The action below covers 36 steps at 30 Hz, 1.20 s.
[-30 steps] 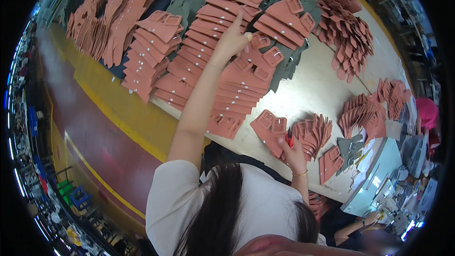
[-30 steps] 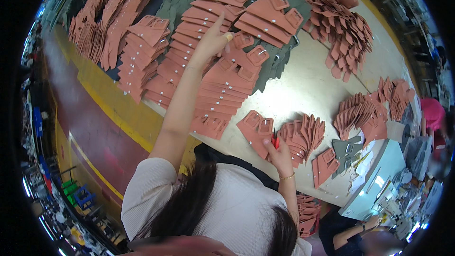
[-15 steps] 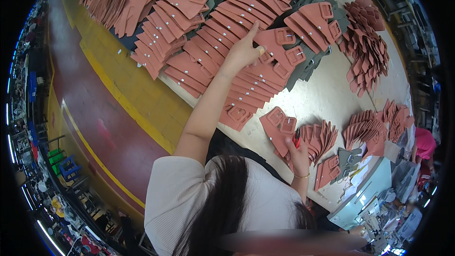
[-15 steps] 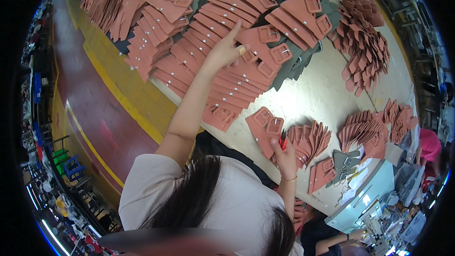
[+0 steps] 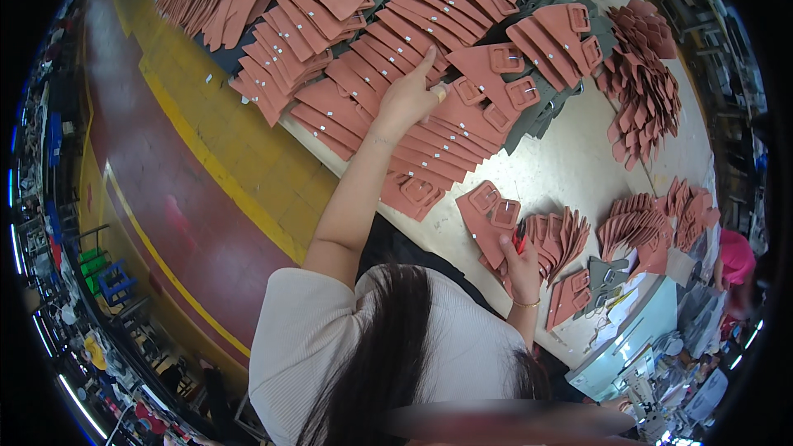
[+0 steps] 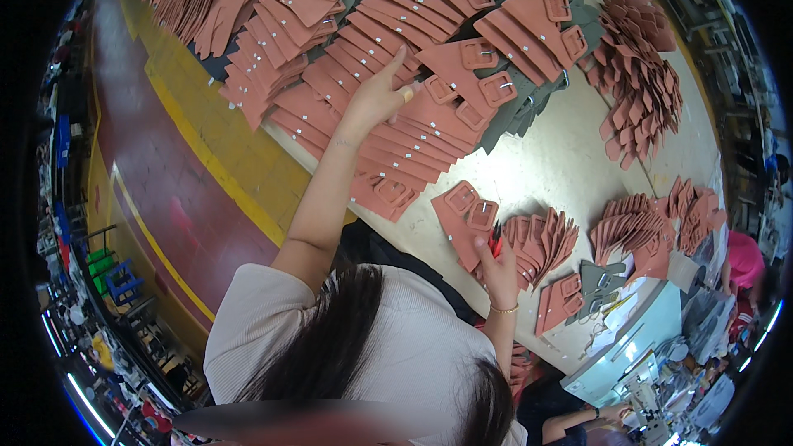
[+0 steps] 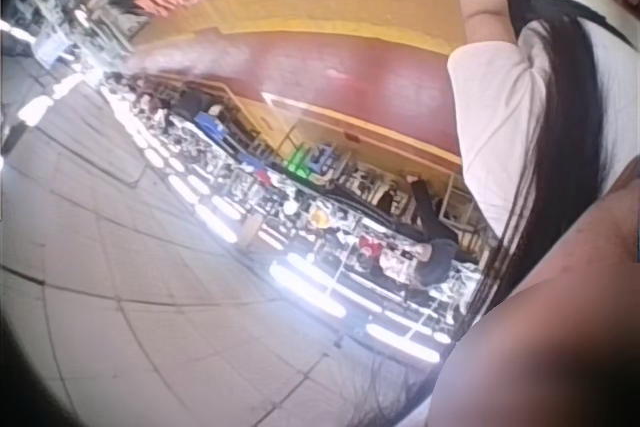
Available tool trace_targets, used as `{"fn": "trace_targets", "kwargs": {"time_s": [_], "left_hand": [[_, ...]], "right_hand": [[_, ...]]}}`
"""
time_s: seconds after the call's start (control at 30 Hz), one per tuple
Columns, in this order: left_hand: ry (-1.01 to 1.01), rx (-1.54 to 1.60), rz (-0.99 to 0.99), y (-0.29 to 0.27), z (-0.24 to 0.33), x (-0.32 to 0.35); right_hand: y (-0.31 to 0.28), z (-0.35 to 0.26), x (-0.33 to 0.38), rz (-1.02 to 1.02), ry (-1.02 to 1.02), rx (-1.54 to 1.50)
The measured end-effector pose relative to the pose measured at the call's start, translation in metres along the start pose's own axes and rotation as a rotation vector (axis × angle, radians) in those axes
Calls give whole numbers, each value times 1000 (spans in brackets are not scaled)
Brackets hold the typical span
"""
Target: The person repeatedly picks up reddish-brown fabric pieces with metal buckles from a table, uses a red utility knife to trim edges, and places the finished pieces into a growing stack. The process is repeated for many pieces throughout the clip.
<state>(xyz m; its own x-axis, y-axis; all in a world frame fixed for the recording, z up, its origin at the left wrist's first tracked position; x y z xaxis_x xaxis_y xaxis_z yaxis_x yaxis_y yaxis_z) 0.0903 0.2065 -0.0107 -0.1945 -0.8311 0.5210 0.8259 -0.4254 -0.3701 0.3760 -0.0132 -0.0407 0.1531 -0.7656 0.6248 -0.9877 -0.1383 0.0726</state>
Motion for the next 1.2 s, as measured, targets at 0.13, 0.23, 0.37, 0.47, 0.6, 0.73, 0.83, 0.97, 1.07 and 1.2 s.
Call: {"fn": "trace_targets", "kwargs": {"time_s": [0.13, 0.23, 0.37, 0.47, 0.6, 0.73, 0.83, 0.97, 1.07, 1.2], "left_hand": [[12, -19, 40, 0, -9, 5], [-43, -16, 11, -1, -20, 12], [-72, -15, -4, -3, -31, 21], [-55, -18, 9, -2, -34, 25], [-73, 11, 12, -1, -42, 31], [-80, 25, 32, -3, -49, 41], [-121, -49, 12, -3, -54, 47], [-146, -92, 23, -3, -61, 57], [-121, -108, 65, -4, -65, 63], [-111, -116, 113, -5, -69, 73]], "right_hand": [[0, 3, 0, 2, -15, -44], [-1, 3, 0, 7, -13, -11], [-1, 1, 0, 11, -14, 22], [0, 4, 0, -17, 8, -49], [-1, 7, -1, -29, 17, -20], [1, 5, -2, -9, -31, -43], [2, 1, 0, -13, -31, -15], [4, -4, 1, -12, -23, 10], [5, -4, 1, -18, 5, 7], [5, -4, 1, -18, -7, 34]]}}
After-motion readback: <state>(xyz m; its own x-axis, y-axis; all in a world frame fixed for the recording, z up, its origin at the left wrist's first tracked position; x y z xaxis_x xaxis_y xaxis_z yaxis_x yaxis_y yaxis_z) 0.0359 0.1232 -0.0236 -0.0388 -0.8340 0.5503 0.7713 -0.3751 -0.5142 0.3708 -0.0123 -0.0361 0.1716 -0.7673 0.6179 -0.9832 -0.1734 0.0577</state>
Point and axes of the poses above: each hand's wrist, its own x-axis away from the middle knuckle, its own y-axis out of the palm, z = x × y, the point moved 6 cm from there along -x, towards the middle knuckle, and after that the axes turned 12 degrees about -z, right-handed, at the moved point
